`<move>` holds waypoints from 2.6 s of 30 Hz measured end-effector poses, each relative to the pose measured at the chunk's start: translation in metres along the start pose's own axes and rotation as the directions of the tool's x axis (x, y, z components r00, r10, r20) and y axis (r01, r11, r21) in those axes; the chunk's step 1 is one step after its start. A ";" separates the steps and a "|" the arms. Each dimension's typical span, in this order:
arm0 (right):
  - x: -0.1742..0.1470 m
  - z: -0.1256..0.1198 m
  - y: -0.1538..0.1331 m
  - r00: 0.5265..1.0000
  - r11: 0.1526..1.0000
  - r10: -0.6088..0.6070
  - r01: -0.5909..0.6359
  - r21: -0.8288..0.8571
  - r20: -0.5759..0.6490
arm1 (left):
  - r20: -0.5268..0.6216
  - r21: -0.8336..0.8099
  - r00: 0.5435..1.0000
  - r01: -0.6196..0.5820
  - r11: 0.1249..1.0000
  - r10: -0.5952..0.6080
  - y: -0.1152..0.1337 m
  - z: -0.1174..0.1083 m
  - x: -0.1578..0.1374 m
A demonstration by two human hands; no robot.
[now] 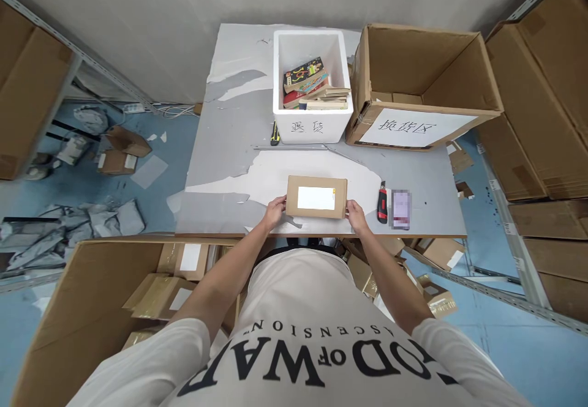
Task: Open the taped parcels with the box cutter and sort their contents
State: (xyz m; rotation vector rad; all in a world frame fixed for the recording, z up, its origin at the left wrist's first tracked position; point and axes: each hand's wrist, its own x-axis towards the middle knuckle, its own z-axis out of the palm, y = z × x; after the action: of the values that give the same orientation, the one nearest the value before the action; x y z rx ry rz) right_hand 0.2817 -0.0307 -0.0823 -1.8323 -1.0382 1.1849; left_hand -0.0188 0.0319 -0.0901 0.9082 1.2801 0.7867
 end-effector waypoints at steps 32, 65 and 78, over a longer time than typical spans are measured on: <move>-0.022 -0.010 0.008 0.986 0.991 -0.122 0.114 0.070 0.112 | 0.223 0.057 0.965 -0.157 0.986 0.140 0.002 -0.006 -0.029; -0.010 -0.017 0.032 0.995 0.999 -0.029 0.027 0.024 0.090 | 0.065 0.381 0.985 -0.172 0.908 0.159 -0.004 -0.018 -0.023; -0.006 -0.021 -0.004 0.979 0.979 -0.162 0.176 -0.101 0.127 | 0.080 0.431 0.979 -0.201 0.880 0.185 0.004 -0.007 -0.023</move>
State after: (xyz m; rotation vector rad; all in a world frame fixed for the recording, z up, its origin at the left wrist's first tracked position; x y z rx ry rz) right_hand 0.2982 -0.0370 -0.0695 -1.7352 -1.3248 1.1639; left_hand -0.0291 0.0145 -0.0764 1.4256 1.3741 0.6390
